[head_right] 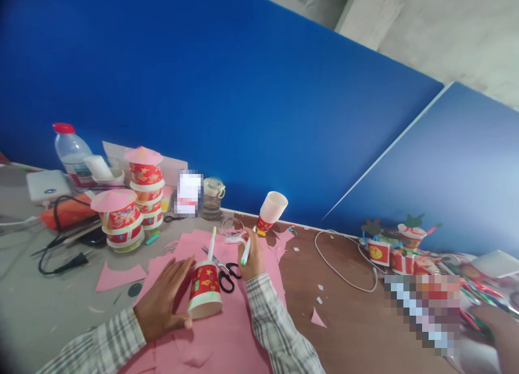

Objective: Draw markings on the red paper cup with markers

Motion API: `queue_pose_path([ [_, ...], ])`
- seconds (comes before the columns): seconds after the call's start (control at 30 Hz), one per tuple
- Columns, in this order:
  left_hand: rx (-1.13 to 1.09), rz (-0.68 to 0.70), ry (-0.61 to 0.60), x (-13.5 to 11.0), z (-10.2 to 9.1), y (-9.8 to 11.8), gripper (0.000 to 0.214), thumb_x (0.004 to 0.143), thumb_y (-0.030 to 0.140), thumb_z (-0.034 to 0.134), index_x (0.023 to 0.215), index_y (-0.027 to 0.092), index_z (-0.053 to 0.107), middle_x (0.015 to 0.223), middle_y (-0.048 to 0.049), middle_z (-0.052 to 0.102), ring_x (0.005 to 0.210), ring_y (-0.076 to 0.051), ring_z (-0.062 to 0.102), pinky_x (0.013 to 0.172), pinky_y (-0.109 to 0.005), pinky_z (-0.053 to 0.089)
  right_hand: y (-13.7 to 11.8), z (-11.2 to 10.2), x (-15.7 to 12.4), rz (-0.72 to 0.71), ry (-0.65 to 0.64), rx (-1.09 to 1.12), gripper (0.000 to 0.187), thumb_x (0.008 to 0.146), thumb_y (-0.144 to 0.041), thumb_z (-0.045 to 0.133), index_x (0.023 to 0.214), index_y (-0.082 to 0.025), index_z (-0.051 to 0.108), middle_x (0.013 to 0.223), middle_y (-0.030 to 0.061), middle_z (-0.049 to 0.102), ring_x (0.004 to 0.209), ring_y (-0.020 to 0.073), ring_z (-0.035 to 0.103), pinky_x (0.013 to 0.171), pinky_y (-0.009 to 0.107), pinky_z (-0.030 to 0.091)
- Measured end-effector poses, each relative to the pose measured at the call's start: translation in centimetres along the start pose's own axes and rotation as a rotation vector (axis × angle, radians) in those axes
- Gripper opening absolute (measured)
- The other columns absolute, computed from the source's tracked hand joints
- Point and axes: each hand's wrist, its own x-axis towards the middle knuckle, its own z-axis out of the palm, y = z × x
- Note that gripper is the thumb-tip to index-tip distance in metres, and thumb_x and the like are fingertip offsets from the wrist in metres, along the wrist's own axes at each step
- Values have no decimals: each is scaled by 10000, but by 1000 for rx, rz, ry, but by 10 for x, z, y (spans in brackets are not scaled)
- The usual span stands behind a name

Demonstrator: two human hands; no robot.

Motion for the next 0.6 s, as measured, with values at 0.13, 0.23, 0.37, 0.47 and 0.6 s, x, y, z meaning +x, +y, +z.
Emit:
queue_pose_path([
  [0.13,-16,-5,-27,0,-3,0,927,604,766,290,1281,175,61,1243,-114,407,1107,-299,371,965,-500,250,32,-12,17,-66,-65,-253,435,597,-42,593,1002,-199,579,985,122,644,978,300,533,849,444,390],
  [0.23,-16,-5,-35,1,-5,1,823,675,715,193,1281,178,49,1260,-102,387,1125,-283,350,965,-494,254,54,-14,24,-71,-120,-414,491,597,-18,564,1052,-203,554,1049,122,625,1048,321,485,871,474,365],
  [0.37,-19,-4,-34,2,-6,2,757,711,667,89,1282,171,53,1263,-91,385,1126,-265,350,965,-479,270,75,-12,26,-60,-207,-599,616,570,21,526,1134,-225,498,1150,93,579,1162,344,378,928,505,303],
  [0.47,-10,3,-21,1,-6,3,729,729,640,70,1282,165,55,1250,-94,402,1125,-262,353,955,-478,290,84,-12,27,-55,-281,-697,699,548,45,508,1190,-225,449,1222,91,527,1191,329,345,951,473,287],
  [0.6,8,10,6,0,-5,2,710,740,625,72,1281,165,65,1236,-94,422,1124,-267,358,943,-480,315,87,-12,28,-45,-348,-771,715,561,41,498,1217,-233,426,1237,90,512,1161,292,381,924,397,320],
])
